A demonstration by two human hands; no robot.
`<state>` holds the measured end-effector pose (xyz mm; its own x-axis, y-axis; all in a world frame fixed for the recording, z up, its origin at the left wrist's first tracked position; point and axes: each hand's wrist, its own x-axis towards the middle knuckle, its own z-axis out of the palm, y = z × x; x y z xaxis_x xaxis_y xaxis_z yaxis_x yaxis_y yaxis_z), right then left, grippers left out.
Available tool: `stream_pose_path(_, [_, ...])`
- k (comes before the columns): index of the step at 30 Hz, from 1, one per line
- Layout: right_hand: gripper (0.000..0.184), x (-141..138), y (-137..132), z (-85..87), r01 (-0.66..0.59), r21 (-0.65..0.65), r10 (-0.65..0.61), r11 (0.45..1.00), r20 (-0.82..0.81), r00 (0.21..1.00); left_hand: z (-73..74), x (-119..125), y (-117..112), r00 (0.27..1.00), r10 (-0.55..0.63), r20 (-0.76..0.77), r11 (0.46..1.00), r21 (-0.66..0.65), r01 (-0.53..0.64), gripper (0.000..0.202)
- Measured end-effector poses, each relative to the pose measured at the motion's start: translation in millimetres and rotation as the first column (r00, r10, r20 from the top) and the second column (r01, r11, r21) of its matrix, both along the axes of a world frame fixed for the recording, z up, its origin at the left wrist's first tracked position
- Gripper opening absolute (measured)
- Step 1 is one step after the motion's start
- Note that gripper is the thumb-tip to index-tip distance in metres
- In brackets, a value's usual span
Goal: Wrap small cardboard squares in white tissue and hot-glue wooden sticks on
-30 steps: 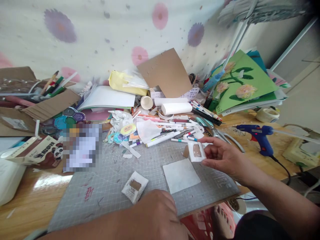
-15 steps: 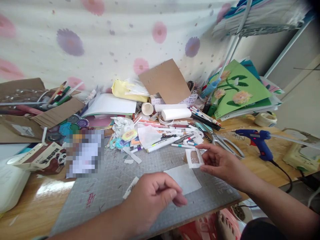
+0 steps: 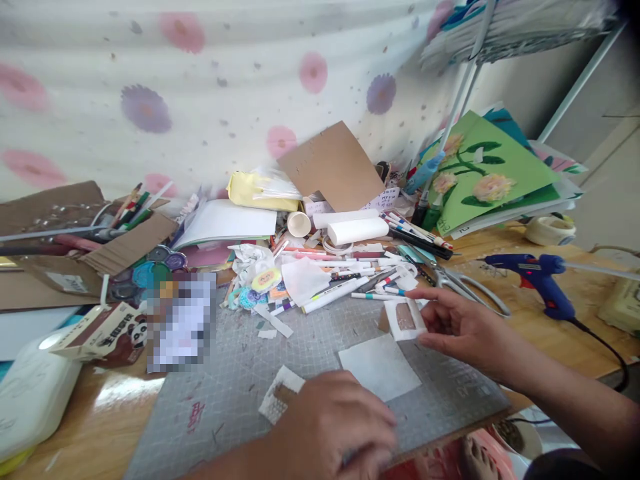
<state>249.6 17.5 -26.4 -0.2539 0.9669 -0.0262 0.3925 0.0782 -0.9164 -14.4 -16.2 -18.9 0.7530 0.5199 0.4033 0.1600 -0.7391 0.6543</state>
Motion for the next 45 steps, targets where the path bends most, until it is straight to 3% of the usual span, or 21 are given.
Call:
stream_pose_path(1, [0.053,0.3,0.2,-0.5,0.007,0.003,-0.007,1.000,-0.003,1.000,1.1,-2.1,3.9,0.996,0.093,-0.008,0.996,0.018,-0.093,0.013])
stream_pose_path(3, [0.053,0.7,0.4,-1.2,0.017,0.011,-0.017,1.000,0.000,1.000,5.4,-6.8,12.2,0.923,0.344,-0.175,0.938,0.024,-0.345,0.013])
stream_pose_path(5, [0.052,0.4,0.1,-1.0,0.025,0.030,-0.026,0.999,0.018,0.999,9.2,-9.9,19.5,0.826,0.460,-0.326,0.884,0.086,-0.459,0.016])
stream_pose_path(10, [0.049,-4.6,-1.5,2.3,0.008,0.053,-0.012,0.999,0.069,0.998,8.1,-2.9,26.3,0.684,0.537,-0.494,0.837,0.210,-0.506,0.022])
stream_pose_path(14, [0.050,-10.2,-3.0,6.8,0.009,0.031,-0.011,0.999,0.049,0.999,5.1,4.9,26.6,0.696,0.495,-0.521,0.867,0.238,-0.438,0.004])
stream_pose_path(16, [0.050,-11.5,-3.8,8.9,0.013,0.027,-0.014,1.000,0.030,0.999,4.9,3.9,27.9,0.755,0.447,-0.479,0.890,0.156,-0.428,0.010])
stream_pose_path(18, [0.051,-11.3,-4.3,10.7,0.017,0.019,-0.017,1.000,-0.009,1.000,6.0,-0.2,29.9,0.818,0.429,-0.383,0.876,-0.043,-0.480,0.011])
stream_pose_path(19, [0.052,-10.8,-4.3,11.6,0.018,0.009,-0.017,1.000,-0.037,0.999,6.9,-2.8,31.0,0.833,0.448,-0.325,0.836,-0.179,-0.519,0.012])
stream_pose_path(21, [0.053,-9.8,-3.5,13.5,0.025,-0.016,-0.026,1.000,-0.094,0.995,9.4,-7.8,33.3,0.823,0.534,-0.196,0.698,-0.447,-0.559,0.015])
stream_pose_path(23, [0.054,-9.8,-1.6,15.4,0.043,-0.029,-0.047,0.999,-0.139,0.989,11.8,-11.1,35.4,0.780,0.624,-0.053,0.571,-0.651,-0.501,0.018])
stream_pose_path(25, [0.053,-11.8,0.5,17.0,0.064,-0.044,-0.071,0.997,-0.189,0.979,13.4,-12.2,36.9,0.731,0.680,0.062,0.513,-0.752,-0.414,0.018])
stream_pose_path(27, [0.053,-16.0,1.6,18.2,0.080,-0.079,-0.098,0.994,-0.258,0.961,13.7,-11.8,37.0,0.711,0.694,0.114,0.506,-0.780,-0.369,0.015])
stream_pose_path(31, [0.054,-31.6,-0.7,20.2,0.111,-0.183,-0.184,0.977,-0.451,0.874,12.5,-11.2,33.6,0.749,0.648,0.137,0.539,-0.778,-0.323,0.025])
stream_pose_path(37, [0.042,-67.1,-6.6,22.2,-0.065,-0.280,-0.173,0.958,-0.742,0.647,15.1,-13.1,29.2,0.789,0.596,0.149,0.552,-0.789,-0.268,0.025])
stream_pose_path(45, [0.041,-90.4,-6.4,4.9,-0.269,-0.344,-0.096,0.900,-0.756,0.648,17.1,-5.4,33.0,0.705,0.707,0.055,0.326,-0.910,-0.256,0.025])
